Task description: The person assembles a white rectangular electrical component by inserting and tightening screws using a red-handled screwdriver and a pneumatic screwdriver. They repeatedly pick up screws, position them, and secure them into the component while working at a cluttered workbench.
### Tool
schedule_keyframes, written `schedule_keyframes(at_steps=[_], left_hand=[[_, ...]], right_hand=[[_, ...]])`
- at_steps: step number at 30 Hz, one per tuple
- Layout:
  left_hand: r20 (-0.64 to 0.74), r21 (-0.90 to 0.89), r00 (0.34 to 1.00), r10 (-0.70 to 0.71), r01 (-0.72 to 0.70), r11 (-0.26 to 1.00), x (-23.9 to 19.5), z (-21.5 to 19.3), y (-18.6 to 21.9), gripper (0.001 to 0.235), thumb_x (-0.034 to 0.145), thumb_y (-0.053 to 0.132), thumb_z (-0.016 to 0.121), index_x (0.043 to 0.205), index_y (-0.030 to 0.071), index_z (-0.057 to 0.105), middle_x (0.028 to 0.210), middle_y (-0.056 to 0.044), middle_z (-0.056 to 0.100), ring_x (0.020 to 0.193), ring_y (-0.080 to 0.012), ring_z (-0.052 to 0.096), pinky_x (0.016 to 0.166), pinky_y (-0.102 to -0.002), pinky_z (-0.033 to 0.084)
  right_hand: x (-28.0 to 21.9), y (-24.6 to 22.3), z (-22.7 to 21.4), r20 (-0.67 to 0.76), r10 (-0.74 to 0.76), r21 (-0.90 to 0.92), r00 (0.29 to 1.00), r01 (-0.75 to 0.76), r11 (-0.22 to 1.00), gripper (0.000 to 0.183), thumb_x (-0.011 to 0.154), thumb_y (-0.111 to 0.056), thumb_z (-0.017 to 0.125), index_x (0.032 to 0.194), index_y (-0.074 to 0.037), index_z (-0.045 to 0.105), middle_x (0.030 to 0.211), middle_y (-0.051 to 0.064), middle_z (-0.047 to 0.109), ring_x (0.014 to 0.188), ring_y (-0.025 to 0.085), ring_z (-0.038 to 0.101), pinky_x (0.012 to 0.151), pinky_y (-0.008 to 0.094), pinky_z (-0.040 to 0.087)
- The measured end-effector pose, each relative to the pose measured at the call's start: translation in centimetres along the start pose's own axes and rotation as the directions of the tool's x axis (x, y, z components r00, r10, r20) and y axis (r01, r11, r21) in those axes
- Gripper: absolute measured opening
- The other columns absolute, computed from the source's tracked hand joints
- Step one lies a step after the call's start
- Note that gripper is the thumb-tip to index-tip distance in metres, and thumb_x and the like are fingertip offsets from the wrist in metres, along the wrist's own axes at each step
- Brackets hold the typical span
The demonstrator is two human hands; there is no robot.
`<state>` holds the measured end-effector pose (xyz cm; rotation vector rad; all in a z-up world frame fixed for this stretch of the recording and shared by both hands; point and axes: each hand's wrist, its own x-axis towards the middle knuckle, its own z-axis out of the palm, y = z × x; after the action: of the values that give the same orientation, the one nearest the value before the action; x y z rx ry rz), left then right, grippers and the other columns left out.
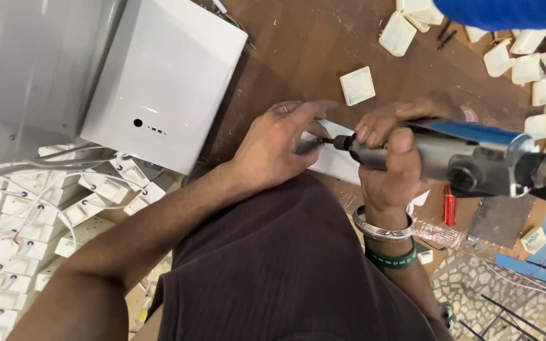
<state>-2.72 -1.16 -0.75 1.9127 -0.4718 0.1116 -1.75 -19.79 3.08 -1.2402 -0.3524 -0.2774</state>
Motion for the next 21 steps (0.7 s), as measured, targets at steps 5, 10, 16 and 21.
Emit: schedule_keyframes(at_steps=[5, 10, 16, 21], left_hand=[[-0.002, -0.045, 1.0, 0.007, -0.007, 0.999, 0.2, 0.1, -0.4, 0.065, 0.081, 0.008, 0.081, 0.139, 0.007, 0.053, 0.101, -0.002, 0.079, 0.108, -0.0257, 0.073, 0.103, -0.042, 0.054], [0.012, -0.076, 0.999, -0.031, 0.032, 0.997, 0.1, 0.0, -0.9, 0.064, 0.082, 0.009, 0.082, 0.139, 0.007, 0.053, 0.102, -0.002, 0.08, 0.103, -0.0254, 0.074, 0.098, -0.039, 0.056], [-0.003, -0.136, 1.0, -0.022, 0.021, 0.991, 0.0, 0.2, -1.3, 0.06, 0.083, 0.013, 0.084, 0.135, 0.006, 0.055, 0.111, -0.002, 0.077, 0.093, -0.0208, 0.075, 0.082, -0.034, 0.06], [0.1, -0.165, 0.978, -0.184, 0.198, 0.966, 0.3, -0.4, -0.8, 0.065, 0.079, 0.013, 0.084, 0.138, 0.007, 0.056, 0.102, 0.0, 0.082, 0.063, -0.0175, 0.07, 0.058, -0.03, 0.058]], right_hand=[[0.0, -0.6, 0.3, 0.111, 0.039, -0.075, 0.993, -0.031, 0.997, 0.029, 0.104, -0.02, 0.073, 0.119, -0.004, 0.054, 0.08, 0.01, 0.059, 0.067, 0.019, 0.059, 0.068, 0.033, 0.056], [-0.1, -0.7, 0.6, 0.115, 0.09, -0.088, 0.989, -0.081, 0.993, 0.03, 0.105, -0.02, 0.074, 0.12, -0.004, 0.054, 0.082, 0.011, 0.059, 0.069, 0.02, 0.059, 0.07, 0.033, 0.055], [1.6, -1.0, 1.5, 0.26, 0.195, -0.04, 0.946, -0.191, 0.981, 0.032, 0.103, -0.017, 0.076, 0.12, -0.004, 0.053, 0.079, 0.01, 0.058, 0.068, 0.02, 0.058, 0.067, 0.032, 0.053], [0.6, -0.1, 1.0, 0.275, 0.266, 0.018, 0.924, -0.281, 0.959, 0.033, 0.102, -0.016, 0.076, 0.121, -0.003, 0.053, 0.073, 0.007, 0.056, 0.063, 0.016, 0.054, 0.062, 0.029, 0.049]])
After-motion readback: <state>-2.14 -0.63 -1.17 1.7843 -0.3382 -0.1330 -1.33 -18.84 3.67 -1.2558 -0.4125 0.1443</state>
